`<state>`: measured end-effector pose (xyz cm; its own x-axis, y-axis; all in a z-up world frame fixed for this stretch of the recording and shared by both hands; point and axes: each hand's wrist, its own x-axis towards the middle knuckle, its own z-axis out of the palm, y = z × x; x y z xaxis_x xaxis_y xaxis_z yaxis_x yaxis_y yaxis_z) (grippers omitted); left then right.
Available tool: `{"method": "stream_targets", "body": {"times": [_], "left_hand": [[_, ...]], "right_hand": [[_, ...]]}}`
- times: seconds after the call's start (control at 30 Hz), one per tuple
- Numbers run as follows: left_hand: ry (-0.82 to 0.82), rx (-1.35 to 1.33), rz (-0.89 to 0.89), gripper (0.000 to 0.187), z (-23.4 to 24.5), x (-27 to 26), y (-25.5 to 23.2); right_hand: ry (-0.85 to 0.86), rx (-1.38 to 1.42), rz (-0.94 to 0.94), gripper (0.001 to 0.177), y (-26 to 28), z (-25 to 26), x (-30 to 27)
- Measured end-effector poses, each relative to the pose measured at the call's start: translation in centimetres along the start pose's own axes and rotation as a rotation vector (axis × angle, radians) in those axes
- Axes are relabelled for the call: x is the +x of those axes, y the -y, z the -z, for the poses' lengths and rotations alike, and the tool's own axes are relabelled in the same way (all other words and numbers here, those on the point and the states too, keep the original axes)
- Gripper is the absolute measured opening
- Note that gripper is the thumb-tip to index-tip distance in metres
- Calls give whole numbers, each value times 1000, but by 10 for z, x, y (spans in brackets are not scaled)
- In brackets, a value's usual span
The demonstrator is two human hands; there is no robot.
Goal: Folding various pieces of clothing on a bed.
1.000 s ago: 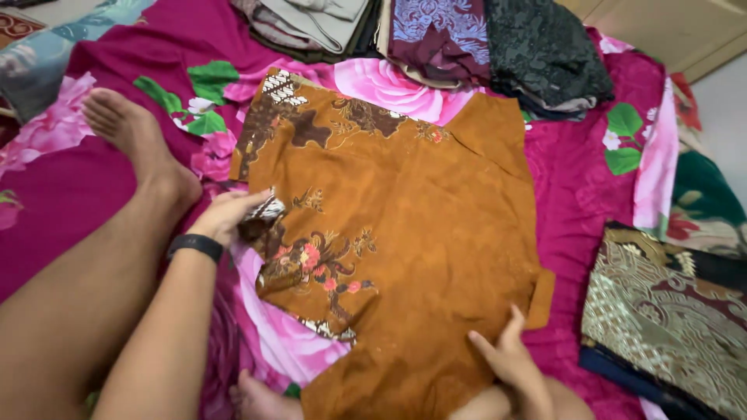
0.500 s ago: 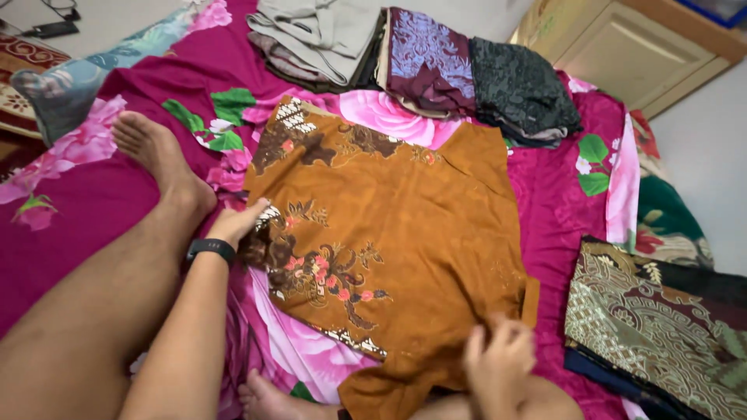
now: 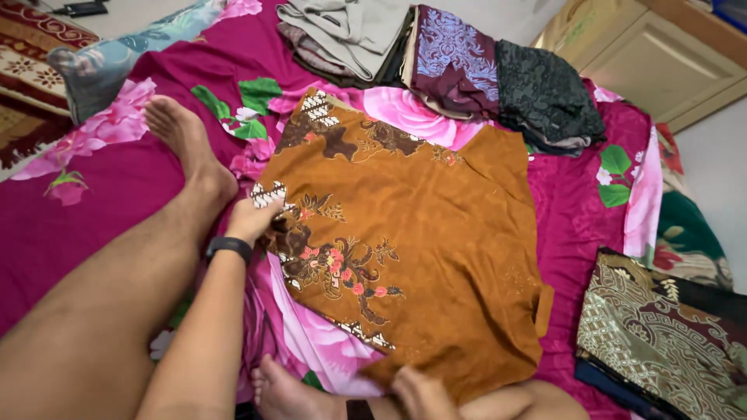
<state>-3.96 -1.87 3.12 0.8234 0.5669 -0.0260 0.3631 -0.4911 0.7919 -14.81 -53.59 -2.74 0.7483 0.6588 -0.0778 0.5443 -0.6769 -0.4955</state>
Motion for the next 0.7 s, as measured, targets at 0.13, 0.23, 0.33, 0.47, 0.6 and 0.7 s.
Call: {"method": "stream_targets", "body": {"times": [0.13, 0.23, 0.33, 0.47, 0.6, 0.7], "left_hand": [[154, -1064, 229, 36, -2, -10, 3], [315, -645, 8, 33, -1, -16, 6], [128, -1037, 55, 35, 9, -15, 3], [-99, 24, 89, 58, 17, -27, 20], [-15, 361, 104, 61, 1, 3, 67], [246, 505, 283, 91, 8, -2, 53]], "right_hand": [[-353, 303, -439, 24, -28, 46, -25], [-583, 291, -213, 29, -45, 73, -52], [-487, 518, -199, 34, -52, 97, -65], [-329, 281, 19, 30, -37, 114, -94], [507, 156, -56, 27, 61, 158, -72], [692, 134, -99, 37, 87, 164, -61]]}}
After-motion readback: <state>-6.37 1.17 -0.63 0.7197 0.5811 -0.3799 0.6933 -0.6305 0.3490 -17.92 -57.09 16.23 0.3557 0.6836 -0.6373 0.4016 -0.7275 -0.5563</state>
